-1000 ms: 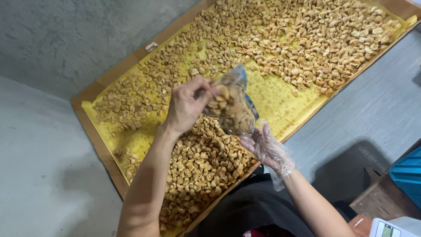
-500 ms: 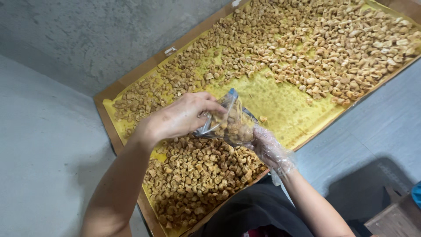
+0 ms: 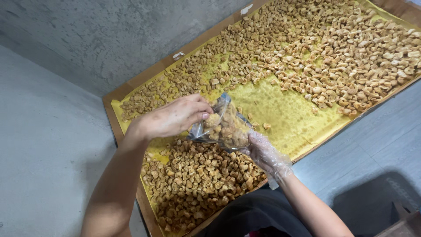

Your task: The person scoops dried fruit pieces from a large yellow tray into clear plastic bags, weighs each bag on a digital scale, and places the sealed bags into a blue basket. The process repeats continuously with consistent hand movements and tool use.

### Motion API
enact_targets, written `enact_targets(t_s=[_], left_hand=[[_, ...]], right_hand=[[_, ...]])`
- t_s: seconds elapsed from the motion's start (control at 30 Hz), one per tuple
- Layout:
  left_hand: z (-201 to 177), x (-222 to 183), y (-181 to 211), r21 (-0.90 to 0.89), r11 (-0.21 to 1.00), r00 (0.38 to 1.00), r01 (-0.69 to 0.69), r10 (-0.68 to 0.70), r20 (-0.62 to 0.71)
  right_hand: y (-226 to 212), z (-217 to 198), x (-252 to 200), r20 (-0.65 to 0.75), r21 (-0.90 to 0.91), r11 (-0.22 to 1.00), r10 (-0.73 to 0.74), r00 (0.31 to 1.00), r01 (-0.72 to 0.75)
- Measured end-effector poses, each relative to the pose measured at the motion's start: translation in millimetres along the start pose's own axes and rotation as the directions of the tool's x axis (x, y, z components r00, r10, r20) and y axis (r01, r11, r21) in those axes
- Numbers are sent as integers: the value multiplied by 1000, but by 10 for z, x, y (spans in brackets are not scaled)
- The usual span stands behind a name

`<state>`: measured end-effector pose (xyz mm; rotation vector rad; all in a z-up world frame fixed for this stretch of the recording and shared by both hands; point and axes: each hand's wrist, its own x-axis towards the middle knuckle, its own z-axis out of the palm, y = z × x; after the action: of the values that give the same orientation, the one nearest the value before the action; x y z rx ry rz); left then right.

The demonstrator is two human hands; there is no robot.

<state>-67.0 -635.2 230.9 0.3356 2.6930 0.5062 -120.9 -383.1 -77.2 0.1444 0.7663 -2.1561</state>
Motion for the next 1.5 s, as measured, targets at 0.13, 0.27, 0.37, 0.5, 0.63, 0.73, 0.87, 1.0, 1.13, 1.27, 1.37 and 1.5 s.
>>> enact_targets(t_s=[0.13,0.27,0.37,0.5,0.63,0.73,0.87,1.0,1.13,1.27,1.37,1.5], left_hand=[[155,208,21,-105,982,986,155,-161,-53],[243,439,-65,-117,989,941,90,-123,-314],[226,461,-166,-169,986,897,12,-86,-434],[313,393,-195,-317,947,912,61,-182,-368],[524,396,-151,-167,956,789,-241,93,-607],[608,381,-191,-234,956,896,178,-256,-364],[500,195,-408,-333,928,921,-164,24,-389],[627,101,-435,-469,847,964,-251,174,-200],[1087,188,-219,-455,813,929,-362,354,-107],[1614,185,44,-412,865,958,-288,259,-127],[1865,198,218,-434,811,917,-393,314,-245],[1844,368,459,-536,731,904,-423,383,-192]], right_hand=[[81,-36,20,87,153,988,9,996,-22],[83,185,-56,9,37,999,28,1000,-28],[-3,452,-188,5,8,999,33,999,-34],[-78,685,-342,-16,24,1000,13,1000,-13],[7,686,-421,72,17,1000,10,997,-11],[-12,541,-567,172,-192,969,191,966,-157],[-338,429,-801,256,-607,795,216,942,-17],[-751,681,-869,374,-628,749,55,926,209],[-520,1090,-1111,152,-804,578,-33,988,143],[-335,1125,-1330,-94,-979,199,-211,973,-51],[-181,918,-1566,-74,-971,238,-350,934,12],[-153,705,-1959,-118,-887,453,-410,905,89]])
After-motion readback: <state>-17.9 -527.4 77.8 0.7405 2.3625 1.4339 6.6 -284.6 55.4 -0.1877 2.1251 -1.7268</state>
